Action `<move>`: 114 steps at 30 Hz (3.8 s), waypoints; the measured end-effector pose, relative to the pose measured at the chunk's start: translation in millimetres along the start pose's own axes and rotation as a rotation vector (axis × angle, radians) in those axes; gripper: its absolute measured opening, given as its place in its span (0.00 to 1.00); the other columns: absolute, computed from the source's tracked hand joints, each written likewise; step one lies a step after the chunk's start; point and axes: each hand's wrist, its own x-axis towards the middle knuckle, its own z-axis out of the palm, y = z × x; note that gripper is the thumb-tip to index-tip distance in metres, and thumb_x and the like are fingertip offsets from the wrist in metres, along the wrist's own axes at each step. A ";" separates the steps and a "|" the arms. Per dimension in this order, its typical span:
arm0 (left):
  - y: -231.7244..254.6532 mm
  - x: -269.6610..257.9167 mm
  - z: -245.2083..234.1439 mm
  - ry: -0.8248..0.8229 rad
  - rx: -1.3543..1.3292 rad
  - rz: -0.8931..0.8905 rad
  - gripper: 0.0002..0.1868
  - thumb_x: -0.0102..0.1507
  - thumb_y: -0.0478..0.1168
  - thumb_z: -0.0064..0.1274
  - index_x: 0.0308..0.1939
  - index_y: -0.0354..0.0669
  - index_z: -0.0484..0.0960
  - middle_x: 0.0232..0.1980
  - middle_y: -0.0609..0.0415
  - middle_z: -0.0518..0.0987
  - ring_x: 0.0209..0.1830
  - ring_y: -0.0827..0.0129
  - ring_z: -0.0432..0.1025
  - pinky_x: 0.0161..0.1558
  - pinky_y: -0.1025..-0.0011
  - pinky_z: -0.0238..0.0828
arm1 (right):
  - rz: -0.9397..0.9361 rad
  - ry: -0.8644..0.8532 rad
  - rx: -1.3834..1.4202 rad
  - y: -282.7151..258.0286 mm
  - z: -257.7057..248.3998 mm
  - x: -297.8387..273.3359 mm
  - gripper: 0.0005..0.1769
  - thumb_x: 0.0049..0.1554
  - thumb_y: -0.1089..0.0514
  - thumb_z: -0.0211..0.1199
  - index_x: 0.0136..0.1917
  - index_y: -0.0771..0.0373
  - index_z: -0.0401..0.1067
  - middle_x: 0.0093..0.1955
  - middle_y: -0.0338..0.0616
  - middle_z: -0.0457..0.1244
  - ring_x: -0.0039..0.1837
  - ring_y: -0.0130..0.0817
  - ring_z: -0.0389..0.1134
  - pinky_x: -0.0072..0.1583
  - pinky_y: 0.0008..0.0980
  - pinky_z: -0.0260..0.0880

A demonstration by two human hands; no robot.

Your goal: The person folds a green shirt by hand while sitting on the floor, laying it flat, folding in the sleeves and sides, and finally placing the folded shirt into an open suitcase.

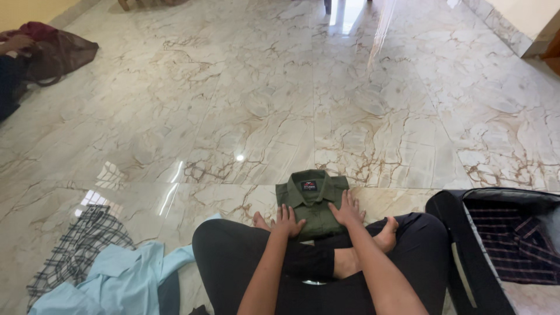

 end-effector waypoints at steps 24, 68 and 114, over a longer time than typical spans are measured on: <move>-27.0 16.7 -19.5 0.333 -1.163 0.260 0.41 0.52 0.42 0.71 0.66 0.32 0.72 0.57 0.42 0.82 0.53 0.59 0.79 0.51 0.66 0.77 | -0.077 -0.106 1.095 17.5 -2.6 -2.0 0.35 0.50 0.58 0.71 0.70 0.67 0.65 0.59 0.54 0.69 0.56 0.42 0.72 0.55 0.38 0.74; 140.5 -246.5 8.2 -0.504 -1.184 0.734 0.38 0.73 0.47 0.37 0.82 0.39 0.41 0.61 0.46 0.74 0.53 0.67 0.72 0.54 0.69 0.71 | -0.129 0.057 0.413 88.2 -156.2 -314.9 0.41 0.44 0.38 0.73 0.63 0.65 0.72 0.72 0.51 0.59 0.67 0.53 0.66 0.65 0.45 0.68; 79.9 -195.7 -7.3 0.511 0.003 0.745 0.23 0.62 0.56 0.56 0.55 0.47 0.82 0.53 0.53 0.84 0.55 0.61 0.76 0.57 0.55 0.65 | 0.892 0.570 0.214 428.7 -177.2 -318.3 0.56 0.61 0.18 0.53 0.54 0.83 0.74 0.57 0.81 0.63 0.63 0.69 0.64 0.64 0.54 0.63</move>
